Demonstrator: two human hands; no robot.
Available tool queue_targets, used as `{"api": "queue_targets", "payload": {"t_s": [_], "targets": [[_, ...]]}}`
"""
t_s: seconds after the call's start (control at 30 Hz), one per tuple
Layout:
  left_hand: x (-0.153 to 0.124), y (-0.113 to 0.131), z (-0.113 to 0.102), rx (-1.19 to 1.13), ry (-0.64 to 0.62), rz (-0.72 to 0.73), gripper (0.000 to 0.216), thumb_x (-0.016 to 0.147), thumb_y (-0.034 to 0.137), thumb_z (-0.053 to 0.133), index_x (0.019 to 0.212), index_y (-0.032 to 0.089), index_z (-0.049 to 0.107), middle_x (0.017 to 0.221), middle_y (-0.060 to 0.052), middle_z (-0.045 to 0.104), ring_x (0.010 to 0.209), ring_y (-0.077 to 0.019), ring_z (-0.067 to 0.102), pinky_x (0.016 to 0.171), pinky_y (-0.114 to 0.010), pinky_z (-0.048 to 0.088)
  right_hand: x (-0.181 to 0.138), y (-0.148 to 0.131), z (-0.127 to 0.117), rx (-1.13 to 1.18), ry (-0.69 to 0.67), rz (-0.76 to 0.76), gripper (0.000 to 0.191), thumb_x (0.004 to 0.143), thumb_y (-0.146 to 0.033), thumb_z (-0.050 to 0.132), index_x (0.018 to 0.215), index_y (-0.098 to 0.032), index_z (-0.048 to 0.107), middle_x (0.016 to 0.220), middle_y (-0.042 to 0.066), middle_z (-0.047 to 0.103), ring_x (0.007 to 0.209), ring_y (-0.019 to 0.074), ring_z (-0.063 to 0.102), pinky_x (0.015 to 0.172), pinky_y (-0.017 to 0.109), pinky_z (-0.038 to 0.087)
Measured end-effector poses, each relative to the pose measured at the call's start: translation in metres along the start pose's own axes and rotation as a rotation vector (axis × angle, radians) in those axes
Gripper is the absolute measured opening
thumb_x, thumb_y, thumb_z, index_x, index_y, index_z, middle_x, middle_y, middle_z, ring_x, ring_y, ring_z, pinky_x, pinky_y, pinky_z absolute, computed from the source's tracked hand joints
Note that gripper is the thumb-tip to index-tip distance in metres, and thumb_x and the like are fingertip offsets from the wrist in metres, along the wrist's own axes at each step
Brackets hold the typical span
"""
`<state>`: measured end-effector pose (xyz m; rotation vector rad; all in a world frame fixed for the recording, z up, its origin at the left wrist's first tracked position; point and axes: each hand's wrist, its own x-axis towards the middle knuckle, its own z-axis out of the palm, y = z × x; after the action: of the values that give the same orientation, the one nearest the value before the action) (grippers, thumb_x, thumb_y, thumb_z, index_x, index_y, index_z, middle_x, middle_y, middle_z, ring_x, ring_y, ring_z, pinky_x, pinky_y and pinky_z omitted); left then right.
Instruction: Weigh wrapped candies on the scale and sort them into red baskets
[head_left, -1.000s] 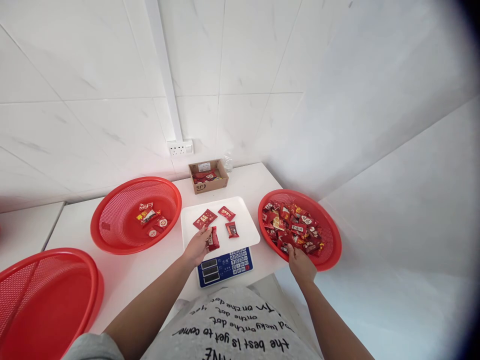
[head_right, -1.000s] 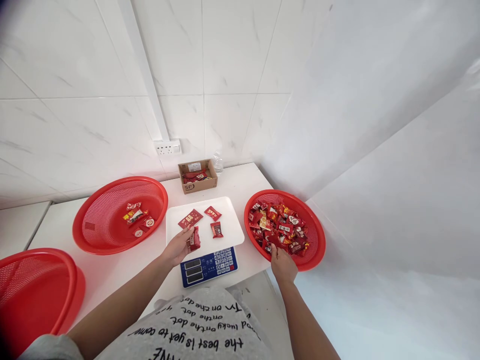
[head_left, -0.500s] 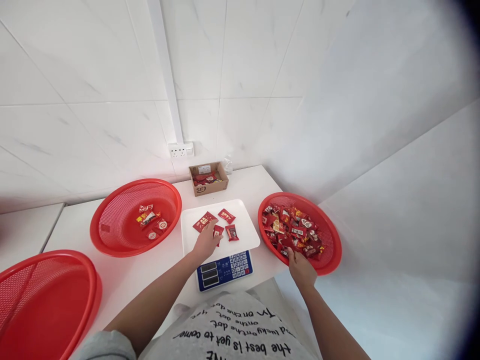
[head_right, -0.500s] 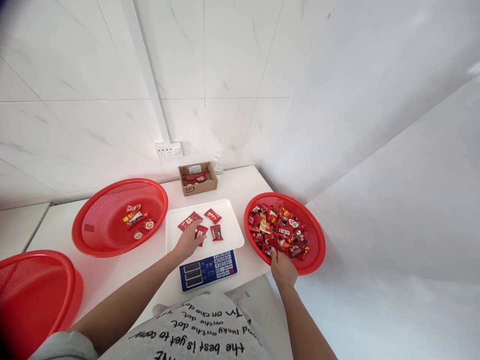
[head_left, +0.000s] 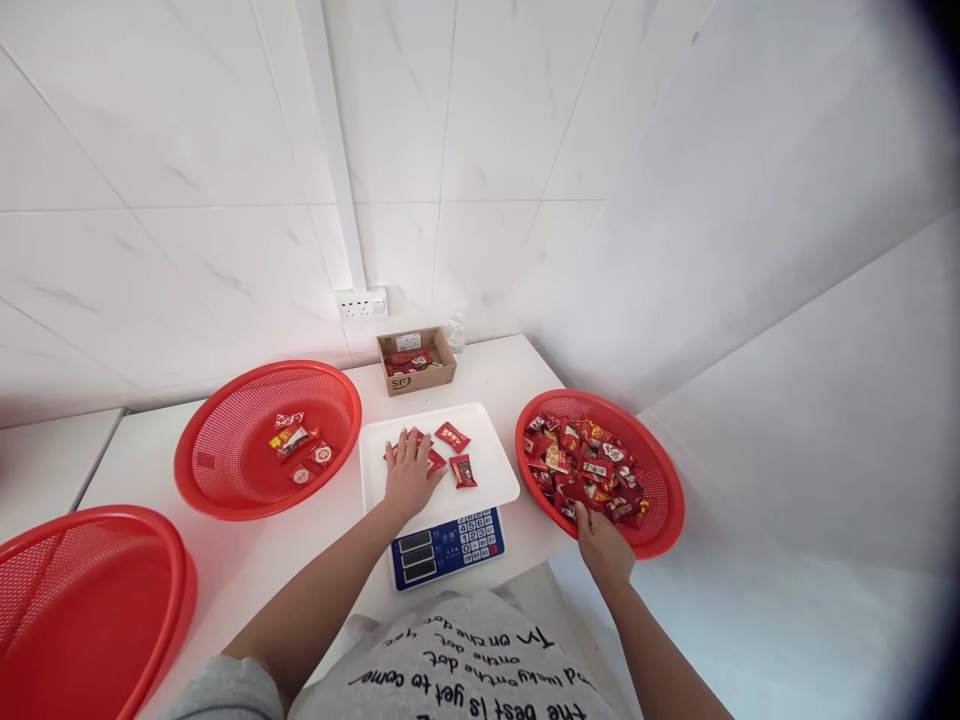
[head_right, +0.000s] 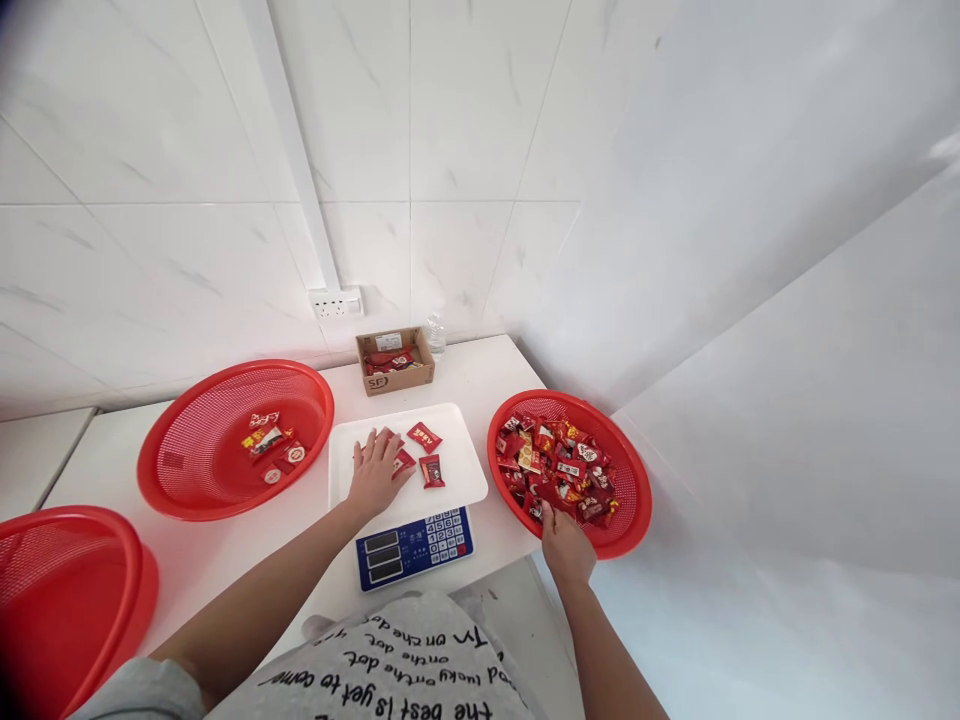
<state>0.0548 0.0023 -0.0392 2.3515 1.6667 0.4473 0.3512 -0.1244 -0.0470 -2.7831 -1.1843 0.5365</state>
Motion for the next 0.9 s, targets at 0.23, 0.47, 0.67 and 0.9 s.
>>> {"api": "queue_targets", "payload": {"t_s": [0.23, 0.47, 0.67, 0.9], "targets": [[0.004, -0.026, -0.012, 0.029, -0.018, -0.069, 0.042, 0.086, 0.022, 0.036, 0.126, 0.019, 0.044, 0.122, -0.013, 0.053, 0.122, -0.0283, 0.038, 0.104, -0.05, 0.02, 0.0, 0.0, 0.002, -0.004, 0.003, 0.002, 0.054, 0.089, -0.05, 0.017, 0.094, -0.018, 0.06, 0.102, 0.01, 0.064, 0.093, 0.0241, 0.059, 0.064, 0.029, 0.04], [0.003, -0.022, -0.012, 0.033, -0.048, -0.064, 0.036, 0.086, 0.027, 0.038, 0.119, 0.017, 0.05, 0.119, -0.011, 0.052, 0.114, -0.0244, 0.044, 0.101, -0.041, 0.029, 0.0, -0.002, -0.001, -0.012, -0.013, 0.011, 0.058, 0.089, -0.051, 0.013, 0.094, -0.018, 0.061, 0.107, 0.011, 0.063, 0.095, 0.0249, 0.058, 0.066, 0.03, 0.042], [-0.009, -0.011, 0.001, -0.016, -0.071, -0.02, 0.052, 0.085, 0.049, 0.038, 0.128, 0.021, 0.041, 0.143, -0.012, 0.03, 0.132, -0.0282, 0.023, 0.105, -0.049, 0.02, -0.001, -0.001, -0.001, -0.029, -0.036, 0.029, 0.06, 0.088, -0.052, 0.014, 0.099, -0.016, 0.061, 0.105, 0.014, 0.063, 0.094, 0.0286, 0.059, 0.068, 0.035, 0.044], [-0.024, -0.069, -0.041, 0.108, 0.108, -0.269, 0.055, 0.086, 0.044, 0.037, 0.133, 0.018, 0.036, 0.144, -0.013, 0.027, 0.135, -0.0288, 0.014, 0.107, -0.051, 0.013, 0.003, 0.002, 0.002, -0.036, -0.049, -0.001, 0.06, 0.088, -0.05, 0.014, 0.099, -0.015, 0.062, 0.111, 0.015, 0.061, 0.096, 0.0284, 0.059, 0.07, 0.036, 0.045]]}}
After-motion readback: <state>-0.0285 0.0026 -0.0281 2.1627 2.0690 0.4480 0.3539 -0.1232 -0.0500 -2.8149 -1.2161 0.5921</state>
